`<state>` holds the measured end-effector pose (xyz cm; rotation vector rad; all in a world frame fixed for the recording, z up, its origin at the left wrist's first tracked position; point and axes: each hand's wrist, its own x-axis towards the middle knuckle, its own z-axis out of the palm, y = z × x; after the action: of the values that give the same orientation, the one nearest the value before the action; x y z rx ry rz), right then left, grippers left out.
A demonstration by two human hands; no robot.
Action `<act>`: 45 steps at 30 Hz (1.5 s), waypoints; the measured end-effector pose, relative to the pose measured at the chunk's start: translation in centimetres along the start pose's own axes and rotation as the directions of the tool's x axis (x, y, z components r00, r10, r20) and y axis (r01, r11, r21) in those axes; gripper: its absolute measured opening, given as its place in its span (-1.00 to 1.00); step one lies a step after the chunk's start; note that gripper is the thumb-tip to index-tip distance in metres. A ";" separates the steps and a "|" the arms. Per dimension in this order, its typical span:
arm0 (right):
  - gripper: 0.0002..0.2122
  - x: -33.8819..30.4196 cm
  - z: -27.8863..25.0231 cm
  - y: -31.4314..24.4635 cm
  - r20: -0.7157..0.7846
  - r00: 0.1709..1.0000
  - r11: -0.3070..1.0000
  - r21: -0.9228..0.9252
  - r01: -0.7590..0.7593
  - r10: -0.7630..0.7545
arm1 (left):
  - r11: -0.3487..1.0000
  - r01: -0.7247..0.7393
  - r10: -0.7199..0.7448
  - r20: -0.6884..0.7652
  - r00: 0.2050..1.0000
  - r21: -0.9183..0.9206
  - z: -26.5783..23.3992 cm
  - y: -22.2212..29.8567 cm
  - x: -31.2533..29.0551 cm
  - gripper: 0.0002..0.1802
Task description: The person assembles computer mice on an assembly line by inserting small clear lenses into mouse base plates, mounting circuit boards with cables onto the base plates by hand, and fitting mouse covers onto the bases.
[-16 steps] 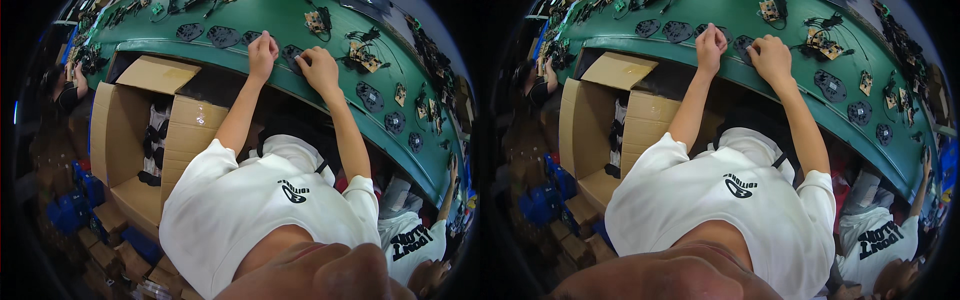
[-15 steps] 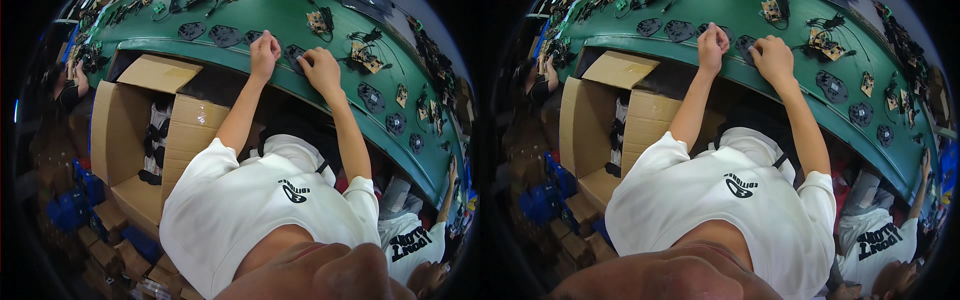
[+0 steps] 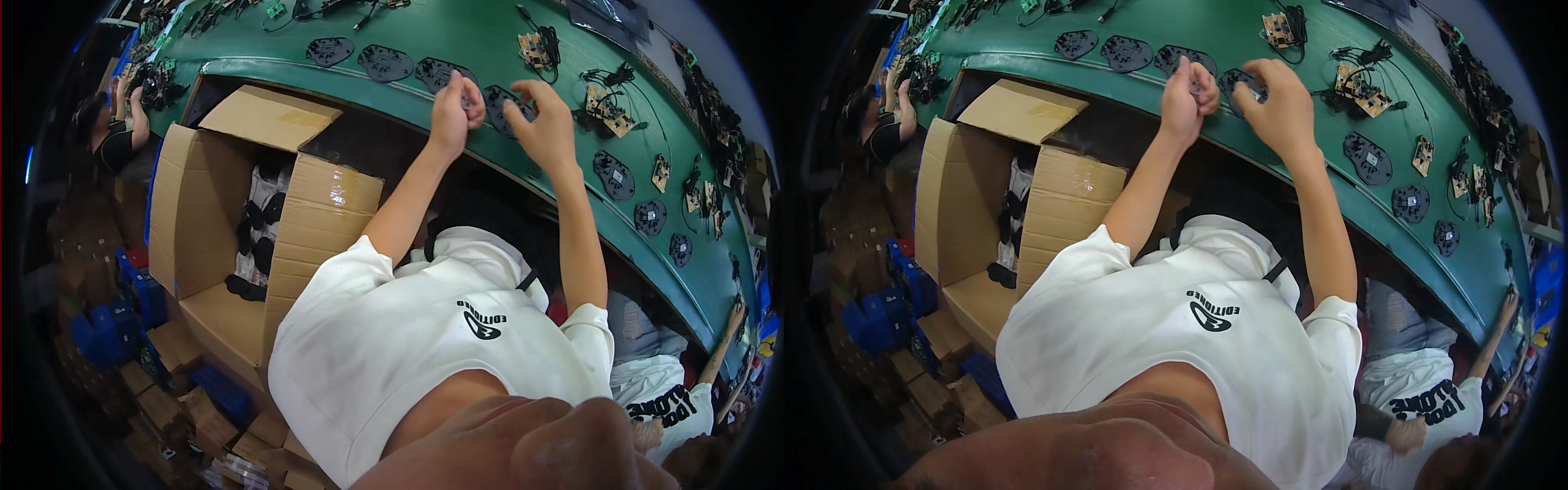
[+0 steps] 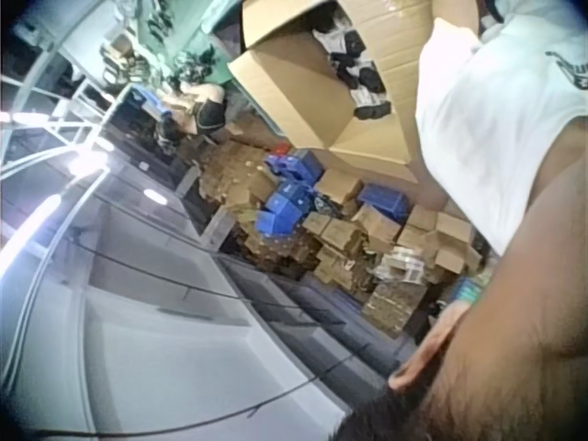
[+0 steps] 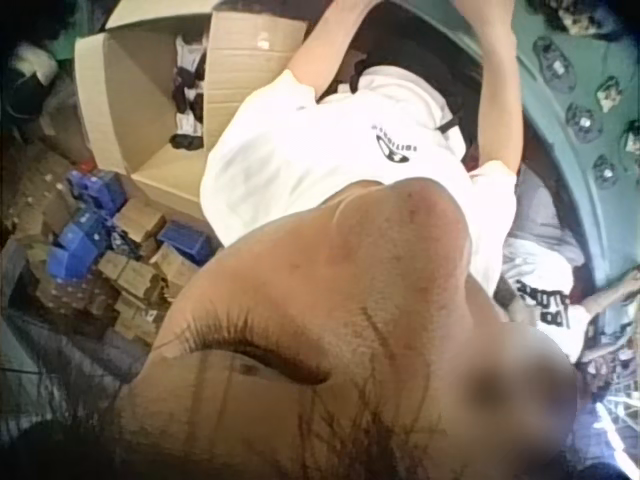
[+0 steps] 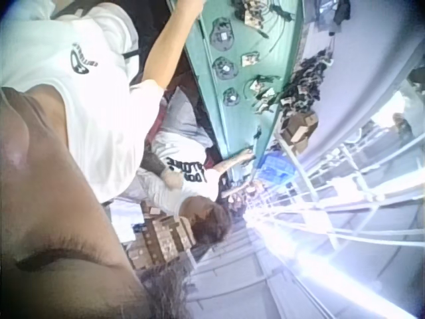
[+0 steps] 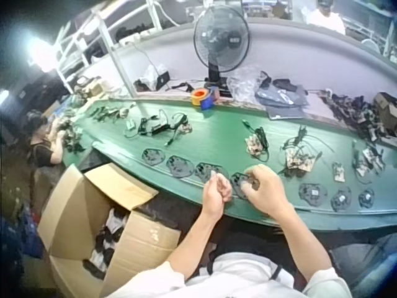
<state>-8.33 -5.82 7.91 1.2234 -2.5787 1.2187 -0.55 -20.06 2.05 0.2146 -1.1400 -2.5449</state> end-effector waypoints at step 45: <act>-0.94 -0.1 4.9 -1.1 -0.057 0.981 0.945 0.261 0.195 -0.187 | 0.979 0.157 -0.124 -0.234 0.964 0.127 -1.0 0.5 -2.2 -0.78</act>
<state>-6.15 -9.48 5.21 1.4465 -2.2626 1.5632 1.85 -20.26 1.77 0.6254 -1.2587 -2.4780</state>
